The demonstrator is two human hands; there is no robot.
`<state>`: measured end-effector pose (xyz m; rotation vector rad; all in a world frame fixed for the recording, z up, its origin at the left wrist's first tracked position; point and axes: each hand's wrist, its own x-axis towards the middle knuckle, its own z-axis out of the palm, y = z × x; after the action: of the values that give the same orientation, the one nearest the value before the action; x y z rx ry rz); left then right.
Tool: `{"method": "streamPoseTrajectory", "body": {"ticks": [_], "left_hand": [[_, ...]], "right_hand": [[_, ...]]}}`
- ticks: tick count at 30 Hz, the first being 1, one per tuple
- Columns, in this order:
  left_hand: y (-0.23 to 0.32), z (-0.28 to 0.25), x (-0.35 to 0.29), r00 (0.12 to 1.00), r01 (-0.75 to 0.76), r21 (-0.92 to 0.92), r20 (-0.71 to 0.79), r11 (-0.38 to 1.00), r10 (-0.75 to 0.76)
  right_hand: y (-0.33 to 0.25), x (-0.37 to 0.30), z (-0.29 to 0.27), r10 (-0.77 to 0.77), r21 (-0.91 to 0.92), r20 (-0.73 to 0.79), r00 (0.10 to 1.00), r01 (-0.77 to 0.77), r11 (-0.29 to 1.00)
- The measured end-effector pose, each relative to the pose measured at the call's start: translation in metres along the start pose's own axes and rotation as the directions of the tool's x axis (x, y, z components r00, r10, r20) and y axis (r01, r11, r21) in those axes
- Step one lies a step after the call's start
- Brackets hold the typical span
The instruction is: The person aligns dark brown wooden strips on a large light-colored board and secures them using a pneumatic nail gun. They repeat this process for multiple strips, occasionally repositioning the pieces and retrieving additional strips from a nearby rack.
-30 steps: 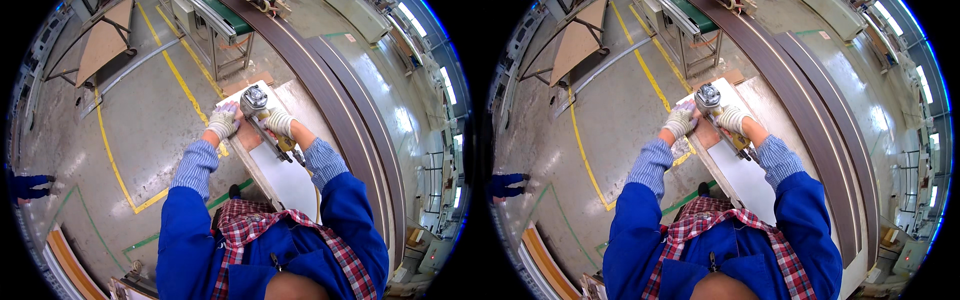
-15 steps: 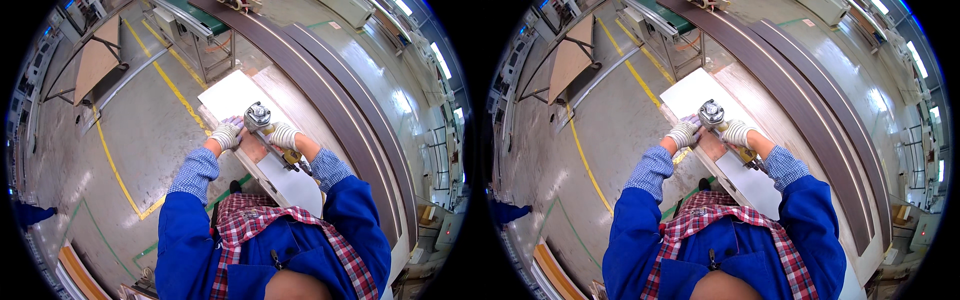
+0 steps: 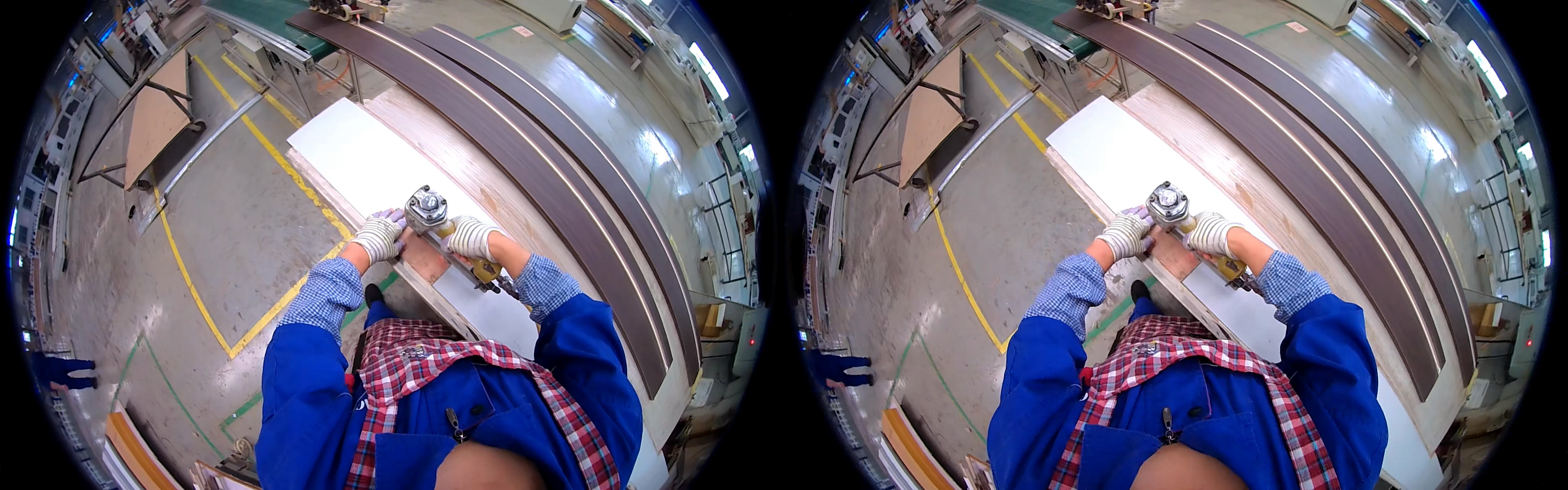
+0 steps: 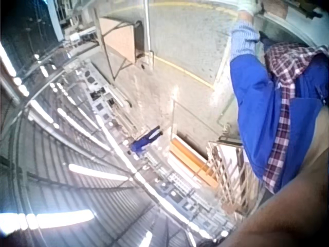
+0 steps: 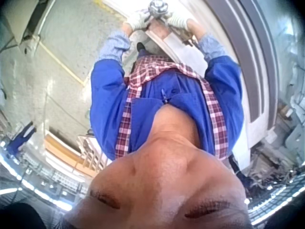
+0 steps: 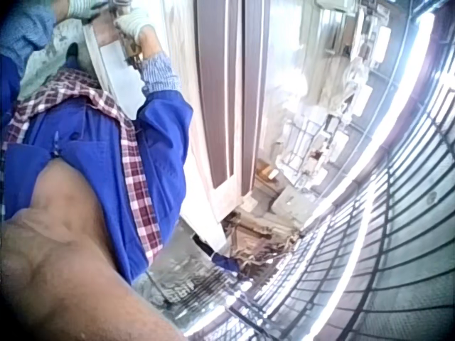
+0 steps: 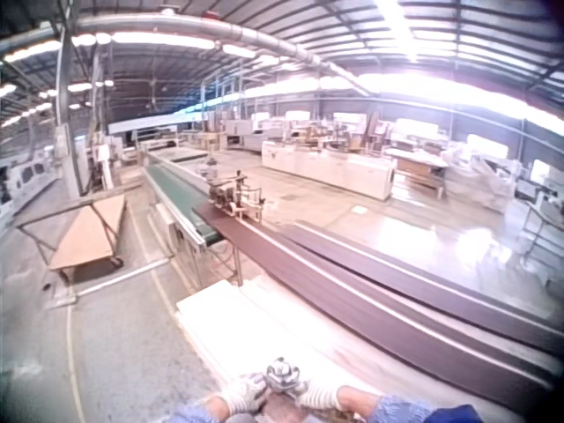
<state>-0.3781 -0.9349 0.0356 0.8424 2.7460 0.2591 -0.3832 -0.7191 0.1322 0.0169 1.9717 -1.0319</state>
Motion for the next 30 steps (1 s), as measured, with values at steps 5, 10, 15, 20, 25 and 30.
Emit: {"method": "streamPoseTrajectory", "body": {"ticks": [5, 10, 15, 20, 25, 30], "left_hand": [[0.059, 0.02, -0.005, 0.999, -0.019, -0.021, -0.04, 1.0, 0.018], [0.118, 0.028, -0.009, 1.0, -0.021, 0.004, -0.01, 1.0, 0.021], [0.171, 0.028, -0.011, 0.996, -0.042, 0.054, 0.086, 0.998, 0.037], [0.212, 0.048, -0.015, 0.994, -0.11, 0.003, 0.015, 0.994, 0.11], [0.257, 0.063, -0.017, 0.995, -0.099, 0.003, 0.022, 0.995, 0.099], [0.315, 0.085, -0.023, 0.998, -0.065, -0.045, -0.015, 0.997, 0.064]], "right_hand": [[0.049, -0.042, -0.005, 0.006, 0.01, 0.011, 1.0, -0.006, 1.0], [0.094, -0.082, -0.008, -0.008, 0.013, 0.011, 1.0, 0.008, 1.0], [0.13, -0.121, -0.011, 0.053, -0.035, 0.016, 0.998, -0.053, 0.998], [0.172, -0.157, -0.009, 0.065, 0.107, -0.041, 0.997, -0.061, 0.992], [0.211, -0.189, -0.012, 0.037, 0.078, -0.02, 0.999, -0.035, 0.996], [0.256, -0.221, -0.017, 0.059, 0.103, 0.007, 0.998, -0.059, 0.993]]}}
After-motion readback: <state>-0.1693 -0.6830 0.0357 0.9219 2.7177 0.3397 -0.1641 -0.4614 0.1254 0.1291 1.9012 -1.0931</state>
